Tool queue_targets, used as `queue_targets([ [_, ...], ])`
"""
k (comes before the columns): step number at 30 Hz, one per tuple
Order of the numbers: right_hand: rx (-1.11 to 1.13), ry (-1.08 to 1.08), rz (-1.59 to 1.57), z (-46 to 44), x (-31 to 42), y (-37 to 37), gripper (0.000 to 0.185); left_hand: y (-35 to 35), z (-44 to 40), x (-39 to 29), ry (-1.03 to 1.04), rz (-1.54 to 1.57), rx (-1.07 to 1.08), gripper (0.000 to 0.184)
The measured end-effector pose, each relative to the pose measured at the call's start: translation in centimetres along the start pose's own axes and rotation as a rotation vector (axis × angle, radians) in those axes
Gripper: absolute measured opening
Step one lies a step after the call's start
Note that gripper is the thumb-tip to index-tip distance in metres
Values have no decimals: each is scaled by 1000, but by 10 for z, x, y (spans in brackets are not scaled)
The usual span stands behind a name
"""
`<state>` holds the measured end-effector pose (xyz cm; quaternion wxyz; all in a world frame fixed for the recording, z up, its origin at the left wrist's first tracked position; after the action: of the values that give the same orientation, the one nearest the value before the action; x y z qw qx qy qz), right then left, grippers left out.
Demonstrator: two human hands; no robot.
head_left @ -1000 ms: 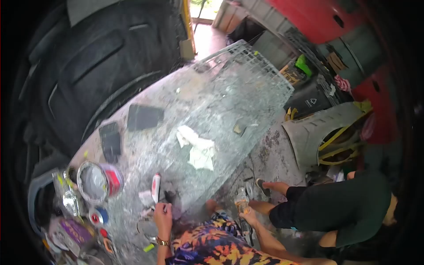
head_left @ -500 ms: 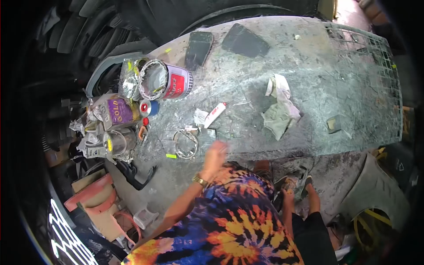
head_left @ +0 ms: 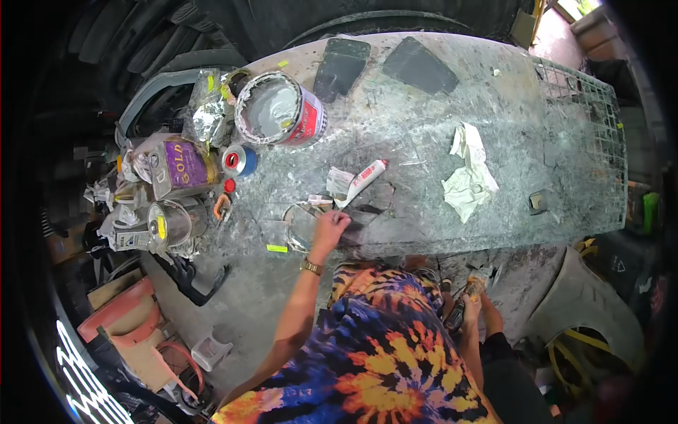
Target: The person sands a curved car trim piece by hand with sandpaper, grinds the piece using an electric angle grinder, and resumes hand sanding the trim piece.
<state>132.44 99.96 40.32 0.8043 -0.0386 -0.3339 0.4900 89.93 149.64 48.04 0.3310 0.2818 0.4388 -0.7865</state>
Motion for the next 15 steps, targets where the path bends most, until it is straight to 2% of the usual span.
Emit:
queue_targets([
  [1,-13,-12,-29,4,0,10,31,10,2,-9,83,32,105,22],
  [3,-55,-50,-111,12,-2,40,29,9,14,-42,180,36,141,18],
  [5,-100,-100,-197,21,-3,76,28,-14,37,-104,457,-185,-58,16],
  [6,-114,-124,-222,25,-6,81,26,-13,49,-128,496,-254,-21,16],
  [7,-134,-123,-217,27,-10,82,26,-4,50,-121,500,-240,-7,16],
  [9,-41,8,-182,23,-26,98,28,42,58,-112,715,-454,161,14],
  [11,5,11,-167,21,-30,105,29,66,57,-96,687,-440,224,10],
  [13,73,-23,-125,20,-29,113,31,83,47,-69,545,-411,326,9],
  [15,-3,-58,-112,23,-20,115,26,92,30,-44,507,-359,338,10],
])
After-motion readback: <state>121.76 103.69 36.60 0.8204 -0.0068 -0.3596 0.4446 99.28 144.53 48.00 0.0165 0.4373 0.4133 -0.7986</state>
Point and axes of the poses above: each hand's wrist, its own z-axis away from the middle knuckle, its own y-axis out of the palm, x = y × z, the point moved 10 cm from there along -z, towards the middle knuckle, and after that the axes turned 8 degrees about z, right-handed, at the moved point
